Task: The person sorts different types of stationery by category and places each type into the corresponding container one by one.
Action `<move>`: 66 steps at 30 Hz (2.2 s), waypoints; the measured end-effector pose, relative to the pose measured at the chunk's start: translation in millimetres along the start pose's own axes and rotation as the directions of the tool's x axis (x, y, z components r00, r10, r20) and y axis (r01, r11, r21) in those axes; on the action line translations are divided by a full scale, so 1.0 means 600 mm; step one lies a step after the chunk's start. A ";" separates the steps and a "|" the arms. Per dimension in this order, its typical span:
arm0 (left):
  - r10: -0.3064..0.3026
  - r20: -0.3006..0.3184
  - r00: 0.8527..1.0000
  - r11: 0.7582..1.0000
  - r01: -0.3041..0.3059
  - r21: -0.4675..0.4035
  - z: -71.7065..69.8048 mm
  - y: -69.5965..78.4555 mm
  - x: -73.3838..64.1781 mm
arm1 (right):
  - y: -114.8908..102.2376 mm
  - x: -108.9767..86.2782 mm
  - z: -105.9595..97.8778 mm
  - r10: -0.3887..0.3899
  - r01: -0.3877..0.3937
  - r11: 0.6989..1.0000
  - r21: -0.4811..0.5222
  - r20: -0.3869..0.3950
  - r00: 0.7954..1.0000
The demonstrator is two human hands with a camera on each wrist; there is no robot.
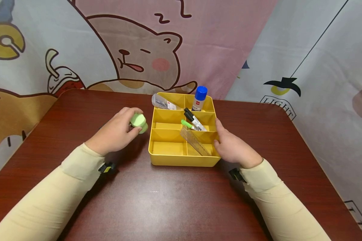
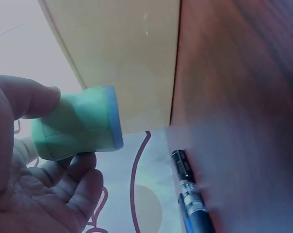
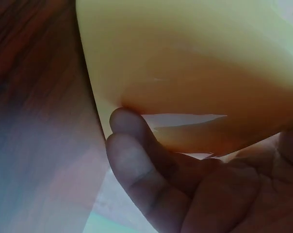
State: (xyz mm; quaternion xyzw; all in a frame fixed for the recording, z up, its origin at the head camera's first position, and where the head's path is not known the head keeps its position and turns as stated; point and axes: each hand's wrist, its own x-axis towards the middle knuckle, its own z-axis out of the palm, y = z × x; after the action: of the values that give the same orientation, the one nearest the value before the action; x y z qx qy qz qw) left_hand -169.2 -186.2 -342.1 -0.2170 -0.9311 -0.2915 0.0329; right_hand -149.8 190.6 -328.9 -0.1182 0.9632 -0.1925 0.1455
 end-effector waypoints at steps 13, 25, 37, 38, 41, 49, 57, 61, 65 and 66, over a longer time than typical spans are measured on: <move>0.023 -0.096 0.995 0.996 -0.031 -0.078 -0.008 0.028 0.022 | 0.003 0.001 0.005 -0.021 0.021 1.000 0.022 0.012 1.000; 0.102 -0.004 0.995 0.994 -0.102 -0.040 0.016 0.062 0.061 | 0.007 -0.006 0.009 -0.034 0.034 0.999 0.025 0.009 0.999; 0.114 0.121 0.986 0.987 -0.126 0.096 0.039 0.078 0.087 | 0.008 0.001 0.009 -0.032 0.032 0.999 0.007 0.014 0.999; 0.110 0.128 0.986 0.986 -0.124 0.108 0.040 0.080 0.088 | 0.007 0.002 0.009 -0.030 0.030 1.000 0.009 0.016 0.999; 0.099 0.139 0.985 0.986 -0.116 0.121 0.041 0.083 0.091 | 0.007 0.002 0.008 -0.030 0.030 1.000 0.011 0.018 0.999; 0.064 0.179 0.982 0.986 -0.090 0.143 0.040 0.088 0.096 | 0.007 0.002 0.009 -0.024 0.023 1.000 0.021 0.023 0.999; 0.023 0.213 0.977 0.985 -0.059 0.164 0.041 0.090 0.105 | 0.007 0.001 0.010 -0.016 0.015 1.000 0.024 0.026 1.000; -0.023 0.244 0.970 0.982 -0.024 0.185 0.042 0.092 0.114 | 0.006 0.002 0.010 -0.018 0.017 0.999 0.027 0.029 0.999; -0.062 0.275 0.959 0.980 0.006 0.201 0.044 0.094 0.123 | 0.006 0.002 0.010 -0.026 0.025 0.999 0.023 0.027 0.999; -0.071 0.283 0.957 0.979 0.012 0.204 0.045 0.095 0.125 | 0.005 0.001 0.010 -0.029 0.028 0.999 0.022 0.026 0.999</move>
State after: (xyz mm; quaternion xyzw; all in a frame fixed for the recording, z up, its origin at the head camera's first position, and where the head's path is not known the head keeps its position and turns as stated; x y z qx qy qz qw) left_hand -211.3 -100.4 -320.2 -0.2332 -0.9548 -0.1621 -0.0877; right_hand -149.2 191.2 -335.6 -0.1329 0.9573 -0.2033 0.1566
